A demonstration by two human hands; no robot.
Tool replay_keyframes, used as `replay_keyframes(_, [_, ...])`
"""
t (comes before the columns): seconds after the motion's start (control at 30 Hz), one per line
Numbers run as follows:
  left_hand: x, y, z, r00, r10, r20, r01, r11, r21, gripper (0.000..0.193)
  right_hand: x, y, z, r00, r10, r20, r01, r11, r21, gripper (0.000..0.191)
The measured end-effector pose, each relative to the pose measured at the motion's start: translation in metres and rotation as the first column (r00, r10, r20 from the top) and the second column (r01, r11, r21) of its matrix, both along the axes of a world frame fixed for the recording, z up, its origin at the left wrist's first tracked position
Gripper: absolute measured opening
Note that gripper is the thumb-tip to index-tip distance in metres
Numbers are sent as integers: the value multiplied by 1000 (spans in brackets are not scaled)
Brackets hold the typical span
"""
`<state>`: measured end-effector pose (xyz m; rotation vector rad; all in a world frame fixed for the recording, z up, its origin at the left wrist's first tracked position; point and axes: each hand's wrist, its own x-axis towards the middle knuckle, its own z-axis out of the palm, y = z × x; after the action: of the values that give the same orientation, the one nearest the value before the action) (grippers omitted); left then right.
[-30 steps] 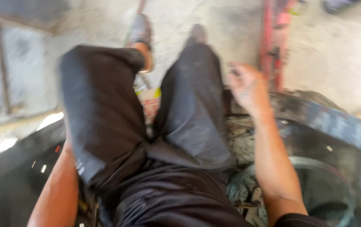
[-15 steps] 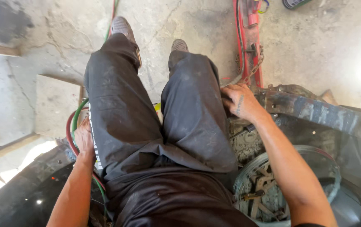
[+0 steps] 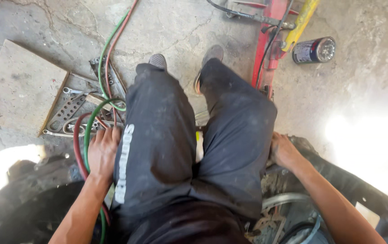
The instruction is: The person welds a car frame using a welding torch and filler wire, then uses a hammer to tap the welded area. The person is sitting on the floor during the task.
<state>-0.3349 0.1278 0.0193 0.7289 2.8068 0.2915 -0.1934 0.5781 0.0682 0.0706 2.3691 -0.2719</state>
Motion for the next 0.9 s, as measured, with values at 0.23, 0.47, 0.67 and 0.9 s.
replay_keyframes(0.23, [-13,13,-16,997,10,79,-11,1000,11,30,-17,21,-18,999,-30,-42,24,988,-150,64])
replay_keyframes(0.47, [-46,34,-4,989,74,127,-72,997,-21,20,-53,18,-17,995,91,40,-85,986,-146,48])
replay_keyframes(0.67, [-64,33,27,947,117,299,-98,992,-80,22,-99,-11,21,988,142,57,-140,989,-45,50])
replay_keyframes(0.9, [-120,33,47,968,-89,237,125,982,-143,37,-168,-52,61,901,176,397,-274,940,205,61])
